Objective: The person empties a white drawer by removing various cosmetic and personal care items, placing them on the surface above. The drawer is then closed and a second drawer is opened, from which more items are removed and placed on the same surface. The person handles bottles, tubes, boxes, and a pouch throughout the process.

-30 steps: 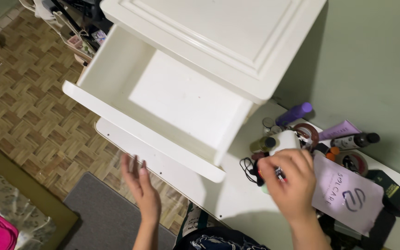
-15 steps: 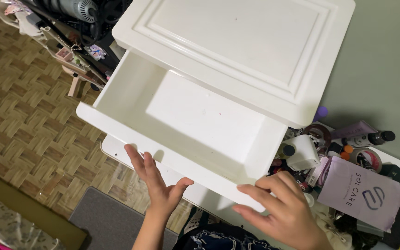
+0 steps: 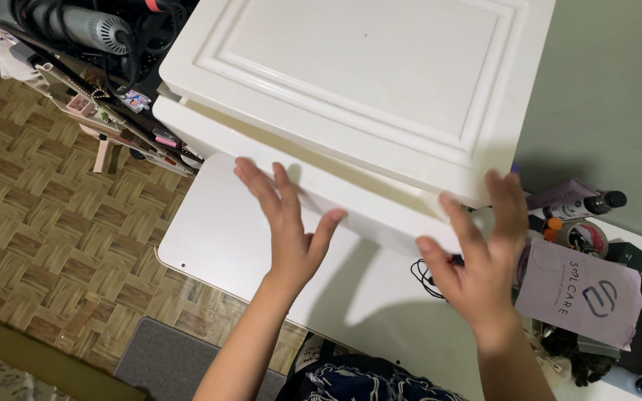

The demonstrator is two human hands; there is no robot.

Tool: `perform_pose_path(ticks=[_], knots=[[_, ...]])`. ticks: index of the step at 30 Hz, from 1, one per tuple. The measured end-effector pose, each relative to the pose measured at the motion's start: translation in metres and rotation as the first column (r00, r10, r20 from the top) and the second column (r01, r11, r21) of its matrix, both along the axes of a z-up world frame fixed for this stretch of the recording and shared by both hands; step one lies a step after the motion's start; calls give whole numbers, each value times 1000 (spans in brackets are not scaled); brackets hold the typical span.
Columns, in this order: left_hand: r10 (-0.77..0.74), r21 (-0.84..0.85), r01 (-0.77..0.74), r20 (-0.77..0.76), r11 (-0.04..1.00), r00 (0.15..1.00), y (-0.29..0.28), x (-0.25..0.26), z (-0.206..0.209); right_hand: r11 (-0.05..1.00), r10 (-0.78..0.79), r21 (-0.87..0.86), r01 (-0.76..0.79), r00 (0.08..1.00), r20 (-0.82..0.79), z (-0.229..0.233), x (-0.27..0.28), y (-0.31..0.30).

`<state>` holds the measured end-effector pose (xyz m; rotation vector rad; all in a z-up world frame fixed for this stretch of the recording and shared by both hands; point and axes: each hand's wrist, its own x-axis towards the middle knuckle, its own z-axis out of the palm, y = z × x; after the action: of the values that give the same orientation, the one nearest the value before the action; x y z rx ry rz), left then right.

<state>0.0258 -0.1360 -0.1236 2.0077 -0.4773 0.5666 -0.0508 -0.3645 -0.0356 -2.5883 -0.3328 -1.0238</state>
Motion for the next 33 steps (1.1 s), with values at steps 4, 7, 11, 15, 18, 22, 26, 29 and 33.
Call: perform_pose_path(ticks=[4,7,11,15,18,22,26,29,33], knots=[[-28,72,28,-3,997,1000,-6,11,2,1000,-2,31,2,1000,6,-16,11,-8],[-48,123,47,4,991,999,-13,17,-2,996,-80,-47,79,997,-22,-33,18,-22],[-41,134,34,50,990,998,-21,33,-5,989,-119,-81,122,992,38,-46,22,-29],[-60,98,54,68,994,996,-22,38,-9,987,-131,-81,138,988,83,-50,25,-29],[-69,102,59,107,993,992,-15,39,-21,989,-139,-40,143,987,86,-54,25,-28],[-93,78,84,118,993,989,10,34,-55,983,-181,18,184,935,304,-77,10,-23],[3,193,3,-33,981,999,28,8,-106,1000,5,-23,2,959,282,-134,-12,11],[-99,442,144,-123,885,987,36,-2,-142,971,229,-37,-238,960,-161,-169,-13,39],[-231,513,303,-199,803,952,38,3,-172,957,258,18,-289,824,-504,-212,20,67]])
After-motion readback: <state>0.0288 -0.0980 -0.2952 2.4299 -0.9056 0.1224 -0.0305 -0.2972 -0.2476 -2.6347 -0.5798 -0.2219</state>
